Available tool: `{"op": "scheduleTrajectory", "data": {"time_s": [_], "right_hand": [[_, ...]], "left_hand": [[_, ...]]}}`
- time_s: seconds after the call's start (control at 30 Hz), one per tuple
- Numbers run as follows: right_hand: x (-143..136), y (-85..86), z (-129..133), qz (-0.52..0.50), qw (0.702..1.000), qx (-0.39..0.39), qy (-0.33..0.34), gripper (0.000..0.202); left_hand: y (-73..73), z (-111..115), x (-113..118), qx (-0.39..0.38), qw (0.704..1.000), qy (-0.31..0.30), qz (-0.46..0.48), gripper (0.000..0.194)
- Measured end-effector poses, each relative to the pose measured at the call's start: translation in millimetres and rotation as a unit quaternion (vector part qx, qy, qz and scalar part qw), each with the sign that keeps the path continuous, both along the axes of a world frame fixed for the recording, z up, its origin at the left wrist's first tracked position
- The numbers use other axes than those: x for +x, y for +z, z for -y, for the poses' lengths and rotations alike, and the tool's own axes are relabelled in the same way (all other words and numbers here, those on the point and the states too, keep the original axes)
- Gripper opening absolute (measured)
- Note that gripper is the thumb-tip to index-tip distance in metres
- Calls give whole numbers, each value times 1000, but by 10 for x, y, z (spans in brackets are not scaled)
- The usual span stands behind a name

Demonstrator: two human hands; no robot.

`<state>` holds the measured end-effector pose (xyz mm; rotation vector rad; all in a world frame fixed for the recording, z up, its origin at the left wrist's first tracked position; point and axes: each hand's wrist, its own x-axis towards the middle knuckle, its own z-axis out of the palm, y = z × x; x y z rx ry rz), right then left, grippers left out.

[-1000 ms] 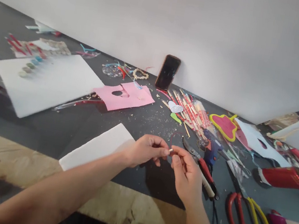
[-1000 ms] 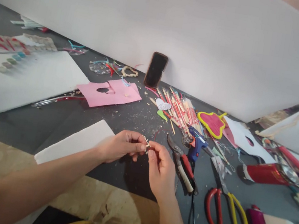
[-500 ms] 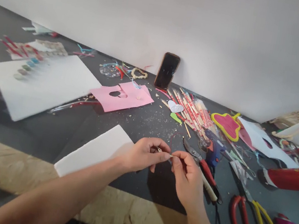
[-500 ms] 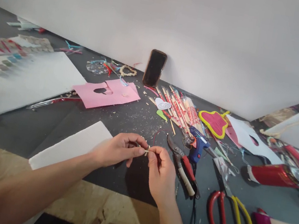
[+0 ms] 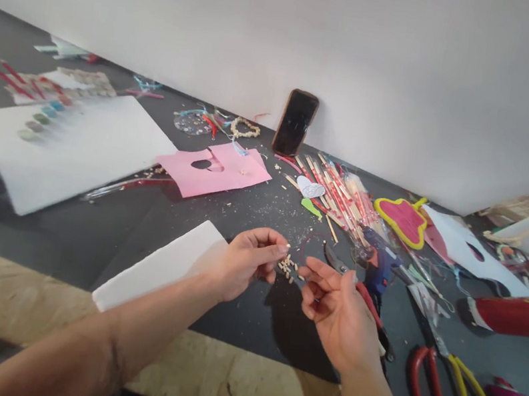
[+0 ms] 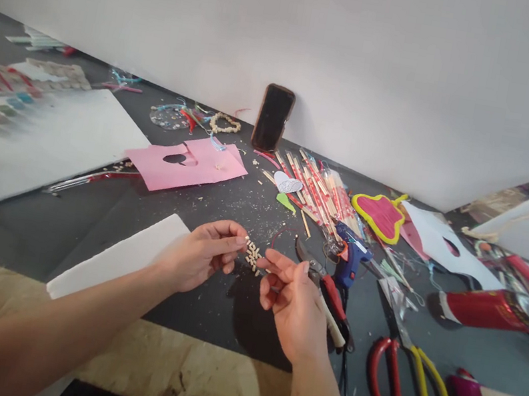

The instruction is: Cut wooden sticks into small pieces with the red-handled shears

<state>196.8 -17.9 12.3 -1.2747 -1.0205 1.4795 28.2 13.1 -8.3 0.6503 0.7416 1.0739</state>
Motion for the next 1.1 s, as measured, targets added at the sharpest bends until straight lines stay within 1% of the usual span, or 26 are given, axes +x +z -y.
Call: {"op": "scheduleTrajectory", "data": {"time_s": [0.03, 0.07, 0.1, 0.13, 0.17, 0.23, 0.27, 0.33, 0.4, 0.5, 0.53, 0.6, 0.7, 0.87, 1.03, 1.1], "right_hand": [[24, -7, -2, 28, 999, 32, -24, 48], [56, -14, -5, 77, 993, 69, -53, 42], [95, -22, -11, 147, 980, 105, -85, 36], [136, -29, -18, 230, 957, 137, -113, 30], [176, -38, -27, 312, 927, 160, -131, 26], [237, -62, -47, 439, 870, 187, -124, 22], [252, -79, -55, 475, 851, 197, -107, 20], [246, -122, -64, 509, 831, 217, -53, 18], [199, -168, -59, 520, 824, 225, 3, 16], [111, -220, -35, 520, 821, 225, 65, 15], [90, -232, -27, 524, 819, 222, 76, 15], [69, -249, -16, 539, 810, 214, 90, 17], [68, -267, -15, 556, 799, 209, 90, 15], [60, -285, -26, 557, 800, 209, 82, 14], [62, -239, -27, 522, 821, 224, 58, 13], [53, -196, -13, 494, 838, 227, 40, 14]], "left_hand": [[8, -2, -5, -2, 1000, 6, 8, 15], [15, -5, -10, -4, 1000, 12, 15, 14], [21, -10, -15, -8, 1000, 19, 22, 14], [26, -17, -19, -12, 999, 25, 27, 13], [28, -24, -23, -18, 999, 29, 31, 13], [27, -38, -30, -29, 998, 35, 35, 13], [25, -44, -33, -33, 998, 39, 38, 13], [20, -55, -42, -36, 997, 50, 47, 13], [18, -64, -51, -38, 995, 73, 60, 12], [24, -73, -60, -45, 991, 108, 66, 12], [26, -72, -60, -47, 991, 110, 64, 12], [26, -65, -54, -45, 993, 90, 59, 13], [15, -38, -33, -32, 998, 34, 40, 16], [-6, 10, 6, -26, 998, -48, -2, 20], [-21, 17, 14, -10, 997, -75, -10, 17], [-29, 17, 13, -11, 996, -82, -19, 17]]}}
